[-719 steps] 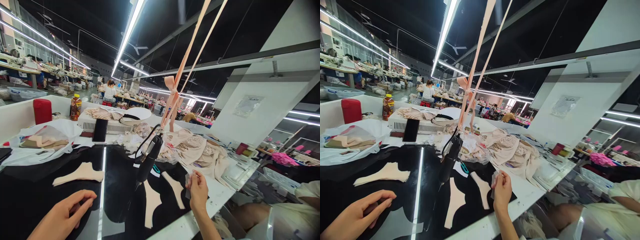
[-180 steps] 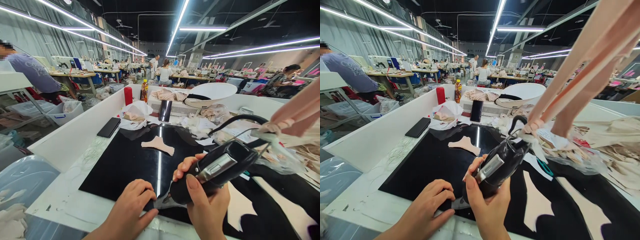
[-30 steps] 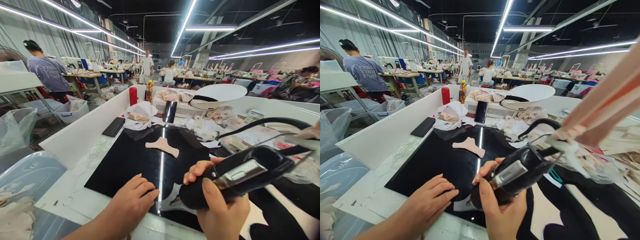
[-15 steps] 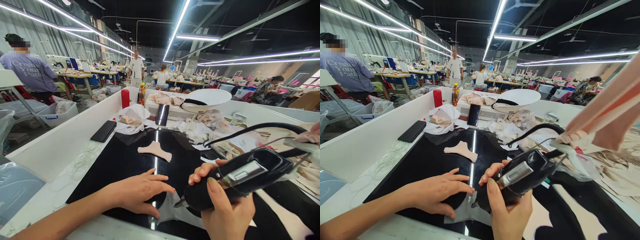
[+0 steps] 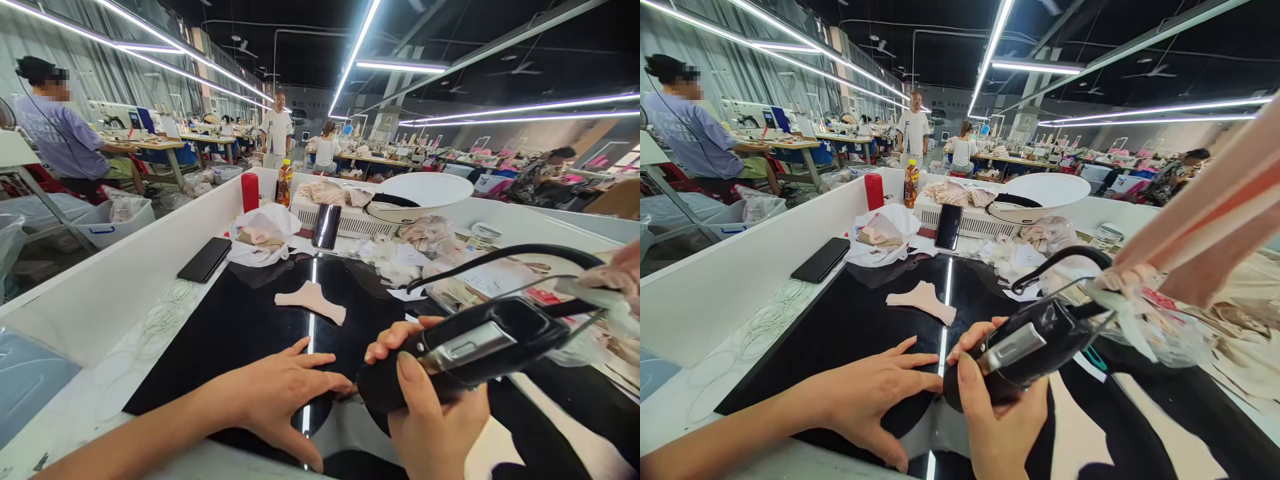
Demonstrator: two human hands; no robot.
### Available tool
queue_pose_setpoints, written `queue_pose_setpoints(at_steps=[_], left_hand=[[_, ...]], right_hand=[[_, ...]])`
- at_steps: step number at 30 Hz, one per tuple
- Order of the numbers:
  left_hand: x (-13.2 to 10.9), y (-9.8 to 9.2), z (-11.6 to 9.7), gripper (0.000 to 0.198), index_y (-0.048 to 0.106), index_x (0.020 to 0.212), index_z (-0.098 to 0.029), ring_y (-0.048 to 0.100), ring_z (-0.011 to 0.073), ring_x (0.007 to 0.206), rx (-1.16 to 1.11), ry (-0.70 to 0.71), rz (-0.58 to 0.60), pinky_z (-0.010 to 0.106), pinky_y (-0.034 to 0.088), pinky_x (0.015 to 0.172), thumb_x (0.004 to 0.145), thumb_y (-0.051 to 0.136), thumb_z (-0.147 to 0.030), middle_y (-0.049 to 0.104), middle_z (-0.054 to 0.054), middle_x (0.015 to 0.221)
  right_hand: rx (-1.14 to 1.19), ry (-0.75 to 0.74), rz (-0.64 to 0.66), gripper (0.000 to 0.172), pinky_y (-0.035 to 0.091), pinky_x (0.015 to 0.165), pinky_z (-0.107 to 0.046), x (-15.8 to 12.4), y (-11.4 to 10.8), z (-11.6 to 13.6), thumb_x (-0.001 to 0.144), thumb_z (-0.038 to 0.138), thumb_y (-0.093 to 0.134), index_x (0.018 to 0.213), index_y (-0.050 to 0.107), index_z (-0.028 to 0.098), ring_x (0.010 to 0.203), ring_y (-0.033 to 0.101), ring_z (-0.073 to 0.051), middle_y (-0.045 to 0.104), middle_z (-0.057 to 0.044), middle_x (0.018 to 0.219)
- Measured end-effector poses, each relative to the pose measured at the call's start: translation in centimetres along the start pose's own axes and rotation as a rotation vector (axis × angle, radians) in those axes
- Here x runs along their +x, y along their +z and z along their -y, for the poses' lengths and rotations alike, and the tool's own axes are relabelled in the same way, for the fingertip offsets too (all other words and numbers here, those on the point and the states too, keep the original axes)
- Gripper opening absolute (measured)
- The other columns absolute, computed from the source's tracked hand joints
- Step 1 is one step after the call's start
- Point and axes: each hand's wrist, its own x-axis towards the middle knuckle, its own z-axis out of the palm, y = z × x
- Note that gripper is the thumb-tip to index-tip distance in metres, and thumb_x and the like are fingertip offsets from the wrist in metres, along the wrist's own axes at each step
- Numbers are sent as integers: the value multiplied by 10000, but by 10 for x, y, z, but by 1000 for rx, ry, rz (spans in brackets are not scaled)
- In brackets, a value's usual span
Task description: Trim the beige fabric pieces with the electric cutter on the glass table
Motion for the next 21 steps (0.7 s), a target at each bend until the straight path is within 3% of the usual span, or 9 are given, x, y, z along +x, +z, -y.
queue_pose_setpoints(at_steps=[21], left_hand=[[1, 9, 2, 1002, 359, 1587, -276, 313, 374, 1536, 10, -13, -45, 664, -28, 1254, 772, 846, -597, 503, 115, 1570]], right_hand=[[12, 15, 79, 289, 587, 677, -349, -16, 3, 4, 920, 268, 741, 1160, 582, 297, 704, 625, -156, 633, 11, 835]])
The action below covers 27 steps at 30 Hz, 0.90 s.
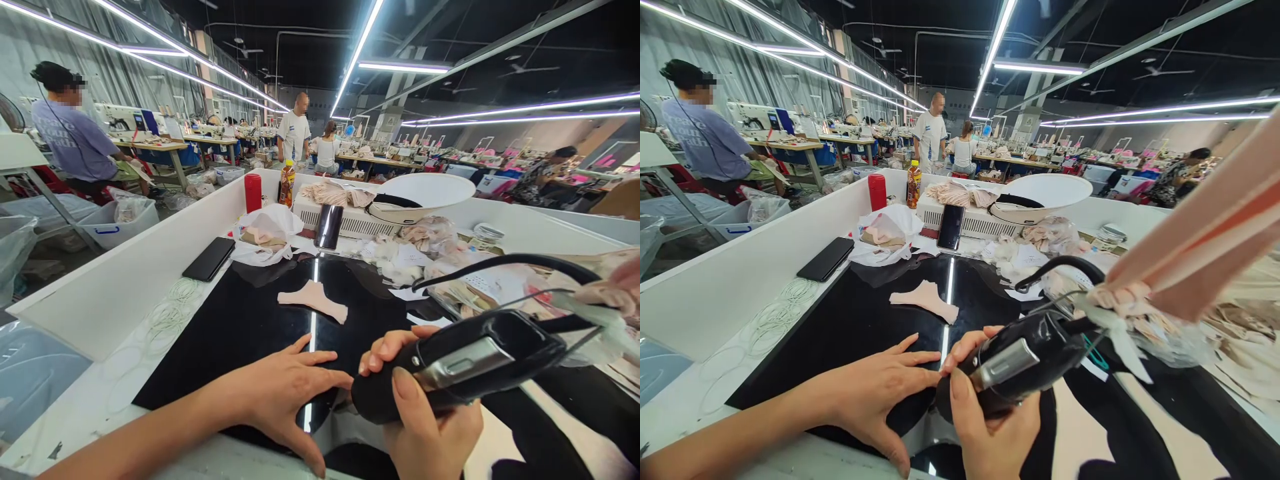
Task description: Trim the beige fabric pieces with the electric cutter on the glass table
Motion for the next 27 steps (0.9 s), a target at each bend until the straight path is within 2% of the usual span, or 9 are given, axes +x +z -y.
queue_pose_setpoints(at_steps=[4, 8, 19, 22, 27], left_hand=[[0, 0, 0, 1038, 331, 1601, -270, 293, 381, 1543, 5, 11, 23, 673, -32, 1250, 766, 847, -607, 487, 121, 1582], [0, 1, -1, 1008, 354, 1587, -280, 305, 372, 1540, 23, 9, -5, 662, -8, 1257, 770, 827, -635, 520, 105, 1559], [3, -5, -3, 1116, 248, 1636, -295, 247, 373, 1560, 17, 23, 51, 672, -90, 1232, 749, 866, -572, 446, 99, 1613], [3, -5, -5, 1074, 298, 1618, -309, 254, 377, 1557, 5, 18, 45, 676, -72, 1234, 745, 871, -559, 450, 87, 1610], [4, -8, -8, 1060, 322, 1609, -330, 255, 408, 1550, 1, 8, 67, 700, -28, 1227, 735, 880, -545, 431, 86, 1621]], right_hand=[[-11, 24, -17, 284, 583, 685, -362, -2, 1, -1, 930, 251, 725, 1161, 568, 303, 702, 622, -157, 630, 13, 845], [39, 19, 17, 289, 580, 655, -340, -4, 4, 2, 921, 283, 738, 1165, 585, 300, 702, 606, -156, 619, 11, 830], [27, 37, 37, 319, 608, 668, -364, -11, 11, 3, 913, 318, 755, 1169, 564, 318, 691, 606, -162, 613, 16, 820], [50, 31, 54, 311, 599, 658, -355, -14, 14, 5, 913, 351, 752, 1164, 575, 307, 696, 603, -166, 606, 13, 824], [66, 53, -10, 329, 559, 633, -319, -23, 30, 11, 917, 408, 755, 1172, 572, 311, 673, 585, -154, 588, 27, 826]])
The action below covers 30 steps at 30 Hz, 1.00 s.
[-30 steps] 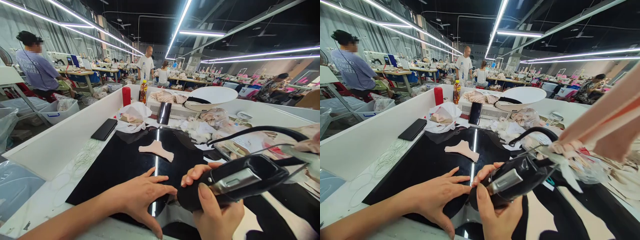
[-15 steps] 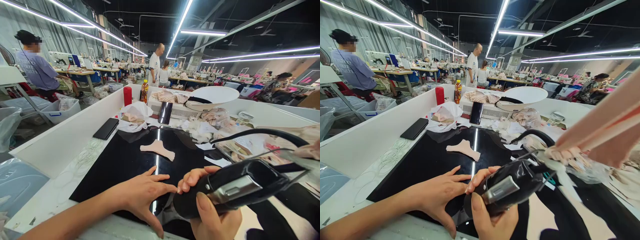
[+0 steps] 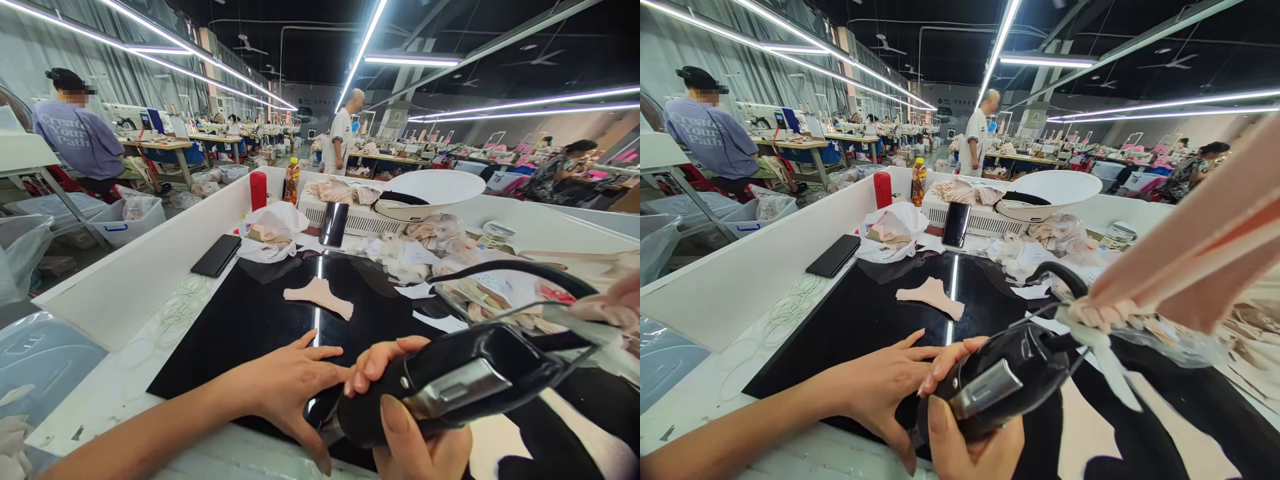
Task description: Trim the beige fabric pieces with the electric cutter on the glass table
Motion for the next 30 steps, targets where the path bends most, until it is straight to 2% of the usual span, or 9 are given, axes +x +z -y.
queue_pose_setpoints(at_steps=[4, 7, 10, 12, 16, 22, 27, 28, 30], left_hand=[[0, 0, 0, 1090, 290, 1621, -318, 268, 406, 1547, 16, 6, -15, 707, 11, 1226, 735, 888, -532, 394, 115, 1640], [-2, 1, 3, 1036, 340, 1595, -293, 269, 388, 1550, 41, 21, -39, 709, 53, 1232, 746, 887, -526, 408, 116, 1632], [-6, 1, 7, 668, 578, 1395, -277, 321, 354, 1533, 96, 59, -96, 633, 160, 1260, 818, 854, -468, 446, 87, 1613], [-8, -1, 8, 350, 695, 1176, -267, 356, 335, 1515, 136, 89, -128, 559, 240, 1259, 874, 819, -395, 484, 66, 1589], [-11, -9, 11, 29, 755, 954, -254, 399, 326, 1489, 177, 81, -158, 505, 326, 1231, 928, 762, -264, 548, 56, 1534], [-17, -24, 24, 78, 750, 922, -251, 422, 321, 1463, 307, 5, -218, 527, 352, 1217, 971, 699, -220, 615, 34, 1458], [-16, -23, 27, 149, 711, 1027, -209, 438, 338, 1436, 562, -136, -440, 648, 268, 1229, 1005, 588, -127, 566, 95, 1483], [-14, -19, 23, 154, 701, 1080, -204, 457, 336, 1416, 565, -157, -476, 647, 278, 1226, 1005, 589, -131, 575, 106, 1464], [-7, -8, 10, 194, 678, 1179, -201, 510, 308, 1355, 475, -169, -497, 549, 404, 1186, 989, 642, -179, 609, 110, 1393]], right_hand=[[-30, 2, -14, 290, 570, 667, -332, -1, 1, -2, 937, 384, 737, 1158, 568, 304, 672, 601, -146, 600, 31, 823], [-22, -20, 49, 293, 590, 670, -353, 7, -10, -4, 930, 351, 743, 1160, 571, 293, 680, 628, -154, 616, 20, 838], [-30, -61, 46, 289, 590, 650, -342, 20, -23, 0, 919, 277, 746, 1158, 584, 288, 689, 636, -155, 629, 14, 841], [-50, -79, -28, 298, 580, 637, -326, 30, -30, 4, 896, 257, 763, 1143, 598, 281, 683, 624, -149, 631, 18, 832], [-74, -105, -153, 330, 561, 606, -301, 45, -38, 12, 821, 269, 823, 1080, 618, 268, 667, 610, -147, 633, 32, 799], [-155, -119, -192, 333, 550, 636, -333, 49, -46, 9, 836, 281, 822, 1087, 605, 273, 674, 626, -154, 646, 33, 819], [-147, -140, -166, 305, 561, 643, -329, 48, -47, 3, 869, 262, 799, 1103, 604, 284, 660, 640, -143, 666, 35, 833], [-146, -144, -161, 303, 564, 639, -324, 47, -47, 2, 870, 259, 797, 1103, 606, 283, 661, 643, -142, 670, 34, 837], [-150, -147, -154, 303, 564, 629, -314, 46, -46, 0, 875, 253, 793, 1109, 604, 282, 660, 648, -141, 673, 33, 850]])
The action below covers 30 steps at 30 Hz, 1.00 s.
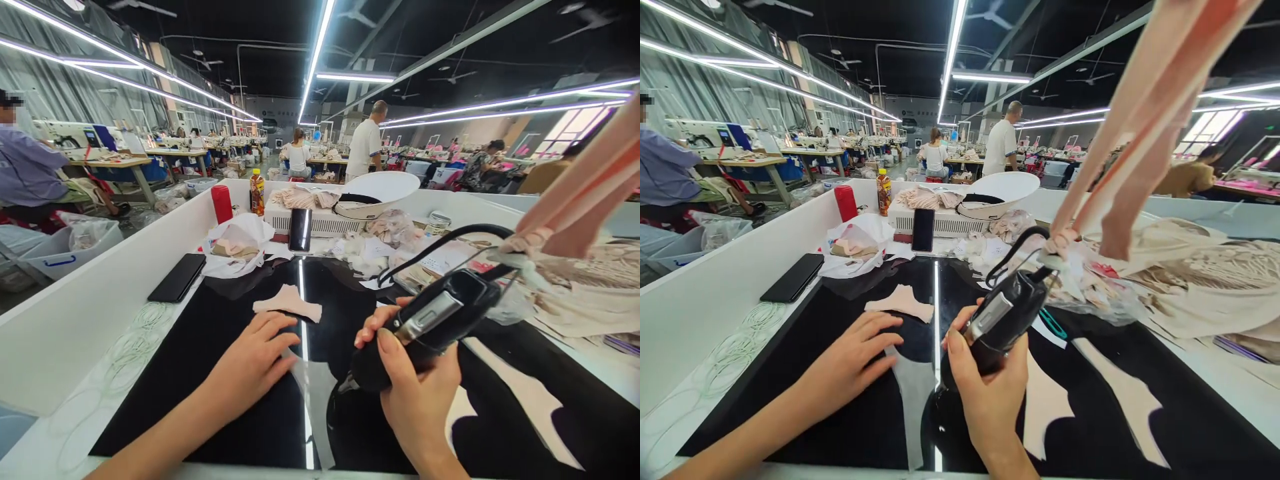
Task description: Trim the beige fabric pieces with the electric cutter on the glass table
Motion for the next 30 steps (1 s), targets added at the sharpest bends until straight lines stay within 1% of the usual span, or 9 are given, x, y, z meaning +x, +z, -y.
queue_pose_setpoints(at_steps=[1, 2, 5, 8, 10, 15, 21, 26, 30], left_hand=[[0, 3, -10, 255, 666, 1221, -200, 540, 295, 1310, -68, -18, 24, 495, 468, 1142, 967, 687, -206, 622, 108, 1357], [0, 5, -21, 353, 650, 1269, -200, 559, 289, 1278, -134, -34, 67, 469, 499, 1113, 930, 744, -235, 623, 107, 1344], [0, 11, -44, 597, 617, 1353, -184, 569, 301, 1250, -259, -76, 221, 484, 494, 1122, 823, 861, -313, 613, 115, 1351], [1, 12, -54, 760, 606, 1385, -155, 536, 332, 1285, -282, -117, 342, 508, 475, 1139, 741, 919, -410, 588, 132, 1391], [1, 12, -55, 818, 600, 1401, -146, 514, 340, 1308, -271, -135, 382, 502, 469, 1146, 711, 933, -432, 575, 133, 1413], [-1, 9, -56, 847, 563, 1460, -157, 477, 337, 1352, -238, -129, 415, 493, 416, 1192, 718, 914, -368, 548, 124, 1463], [-5, 8, -53, 842, 536, 1492, -192, 457, 333, 1384, -261, -118, 413, 499, 363, 1228, 744, 881, -364, 531, 108, 1494], [-7, 10, -49, 836, 545, 1482, -236, 460, 316, 1375, -281, -109, 392, 480, 375, 1219, 732, 890, -370, 533, 78, 1487], [-6, 8, -50, 815, 564, 1461, -228, 472, 309, 1357, -278, -114, 396, 452, 395, 1202, 730, 896, -364, 535, 84, 1478]], right_hand=[[2, -1, 0, 308, 562, 625, -309, -1, 1, -1, 881, 250, 787, 1122, 599, 283, 659, 649, -140, 673, 33, 860], [7, -1, 6, 317, 560, 621, -305, -2, 2, -2, 887, 247, 780, 1138, 591, 285, 657, 651, -139, 672, 34, 867], [21, -3, 30, 322, 568, 640, -293, -4, 6, -6, 903, 238, 763, 1159, 576, 294, 664, 652, -129, 670, 37, 885], [16, -21, 57, 259, 572, 647, -271, -6, 8, -9, 910, 231, 755, 1102, 593, 289, 667, 644, -116, 665, 38, 892], [15, -31, 74, 232, 565, 621, -255, -7, 8, -10, 910, 224, 751, 1072, 598, 289, 657, 634, -111, 663, 39, 892], [-6, -27, 72, 230, 570, 636, -261, -9, 6, -9, 916, 205, 734, 1068, 589, 299, 660, 637, -115, 664, 34, 894], [-29, -37, 57, 211, 588, 650, -270, -11, 6, -9, 916, 187, 722, 1054, 601, 291, 661, 654, -119, 665, 28, 896], [12, 19, 42, 271, 593, 650, -288, -15, 8, -4, 901, 242, 760, 1113, 598, 294, 670, 654, -129, 659, 23, 888], [42, 27, 50, 304, 591, 648, -285, -20, 11, -1, 895, 300, 775, 1135, 590, 292, 661, 656, -129, 657, 25, 870]])
